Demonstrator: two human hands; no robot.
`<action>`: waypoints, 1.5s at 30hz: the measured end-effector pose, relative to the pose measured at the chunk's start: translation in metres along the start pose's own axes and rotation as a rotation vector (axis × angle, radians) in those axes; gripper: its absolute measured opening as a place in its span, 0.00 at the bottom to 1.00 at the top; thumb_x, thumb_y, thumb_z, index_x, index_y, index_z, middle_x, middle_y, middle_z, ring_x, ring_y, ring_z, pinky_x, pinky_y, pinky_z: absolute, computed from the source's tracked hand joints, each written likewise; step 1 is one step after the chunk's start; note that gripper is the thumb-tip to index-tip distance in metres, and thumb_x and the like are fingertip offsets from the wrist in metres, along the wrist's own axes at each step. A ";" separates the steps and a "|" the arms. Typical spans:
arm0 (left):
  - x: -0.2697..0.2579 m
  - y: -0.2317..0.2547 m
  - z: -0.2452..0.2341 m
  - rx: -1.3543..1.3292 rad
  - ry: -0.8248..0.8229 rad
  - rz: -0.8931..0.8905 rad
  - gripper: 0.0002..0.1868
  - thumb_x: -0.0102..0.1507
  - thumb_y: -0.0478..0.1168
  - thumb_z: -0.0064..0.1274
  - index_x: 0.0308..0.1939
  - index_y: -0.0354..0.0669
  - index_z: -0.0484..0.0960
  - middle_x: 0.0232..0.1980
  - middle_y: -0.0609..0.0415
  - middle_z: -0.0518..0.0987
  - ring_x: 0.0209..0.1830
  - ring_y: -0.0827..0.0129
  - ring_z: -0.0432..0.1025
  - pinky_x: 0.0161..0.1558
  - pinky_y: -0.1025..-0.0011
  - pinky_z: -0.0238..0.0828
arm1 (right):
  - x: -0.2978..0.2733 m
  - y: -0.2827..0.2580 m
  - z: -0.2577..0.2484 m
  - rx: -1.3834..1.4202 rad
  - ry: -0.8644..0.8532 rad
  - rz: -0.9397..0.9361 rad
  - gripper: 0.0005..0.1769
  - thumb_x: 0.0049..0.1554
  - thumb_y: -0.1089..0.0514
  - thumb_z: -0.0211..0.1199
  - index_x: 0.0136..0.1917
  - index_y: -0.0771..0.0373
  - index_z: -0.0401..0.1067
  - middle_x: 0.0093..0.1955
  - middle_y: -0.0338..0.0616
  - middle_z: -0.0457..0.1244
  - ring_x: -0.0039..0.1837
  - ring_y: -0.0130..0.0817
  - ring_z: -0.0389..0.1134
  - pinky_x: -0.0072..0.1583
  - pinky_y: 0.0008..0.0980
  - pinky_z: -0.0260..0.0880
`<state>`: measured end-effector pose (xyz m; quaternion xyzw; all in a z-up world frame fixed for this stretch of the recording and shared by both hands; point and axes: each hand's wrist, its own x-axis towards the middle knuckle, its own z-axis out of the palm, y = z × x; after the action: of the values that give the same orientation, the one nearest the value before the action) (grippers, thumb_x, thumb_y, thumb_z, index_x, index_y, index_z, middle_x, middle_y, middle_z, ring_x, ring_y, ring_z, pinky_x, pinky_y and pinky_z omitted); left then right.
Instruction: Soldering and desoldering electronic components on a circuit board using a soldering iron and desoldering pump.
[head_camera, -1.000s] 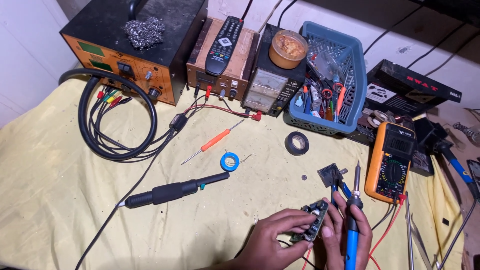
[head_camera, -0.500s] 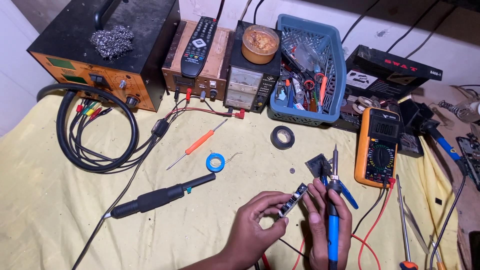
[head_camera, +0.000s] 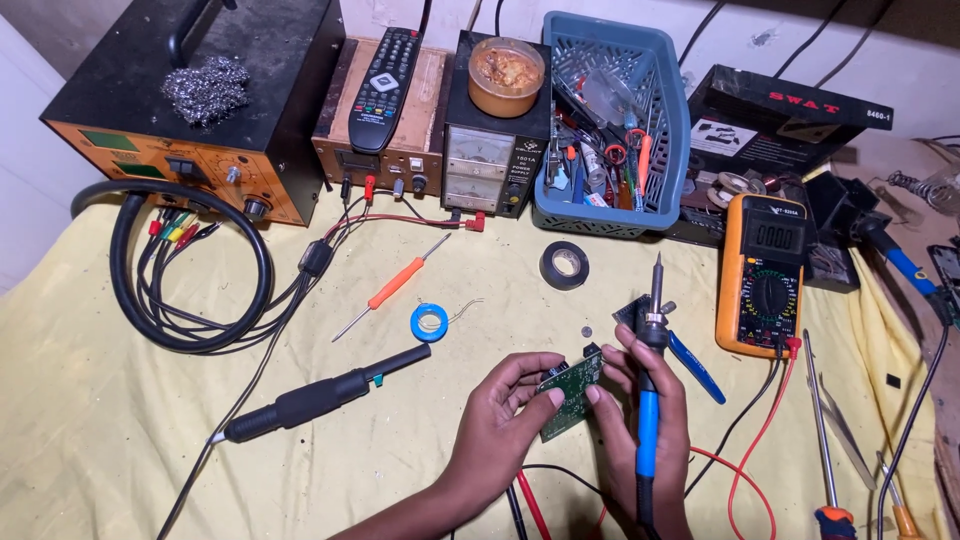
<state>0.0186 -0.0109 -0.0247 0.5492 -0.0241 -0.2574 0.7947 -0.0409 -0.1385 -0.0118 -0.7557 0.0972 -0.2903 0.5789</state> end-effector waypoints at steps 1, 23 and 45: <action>-0.001 0.001 0.000 0.035 -0.018 0.038 0.17 0.62 0.37 0.57 0.56 0.42 0.83 0.52 0.56 0.85 0.50 0.73 0.78 0.54 0.75 0.76 | 0.002 -0.003 0.000 -0.062 0.013 -0.012 0.32 0.56 0.69 0.60 0.73 0.65 0.58 0.77 0.56 0.59 0.72 0.43 0.66 0.68 0.35 0.69; -0.012 -0.017 -0.009 0.519 -0.307 0.909 0.13 0.65 0.28 0.57 0.54 0.36 0.80 0.51 0.44 0.82 0.51 0.57 0.78 0.52 0.64 0.78 | -0.043 0.050 -0.041 0.123 0.109 -0.189 0.39 0.45 0.78 0.67 0.67 0.62 0.59 0.64 0.86 0.61 0.67 0.54 0.72 0.66 0.47 0.80; -0.011 -0.017 -0.021 0.529 -0.526 0.804 0.08 0.68 0.30 0.54 0.51 0.38 0.81 0.51 0.45 0.79 0.50 0.59 0.76 0.53 0.64 0.74 | -0.092 0.118 -0.117 0.562 -0.111 0.467 0.25 0.53 0.78 0.58 0.64 0.75 0.71 0.73 0.68 0.66 0.74 0.59 0.69 0.67 0.49 0.72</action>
<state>0.0093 0.0075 -0.0455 0.5950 -0.4939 -0.0474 0.6323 -0.1577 -0.2266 -0.1328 -0.5393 0.1518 -0.1242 0.8190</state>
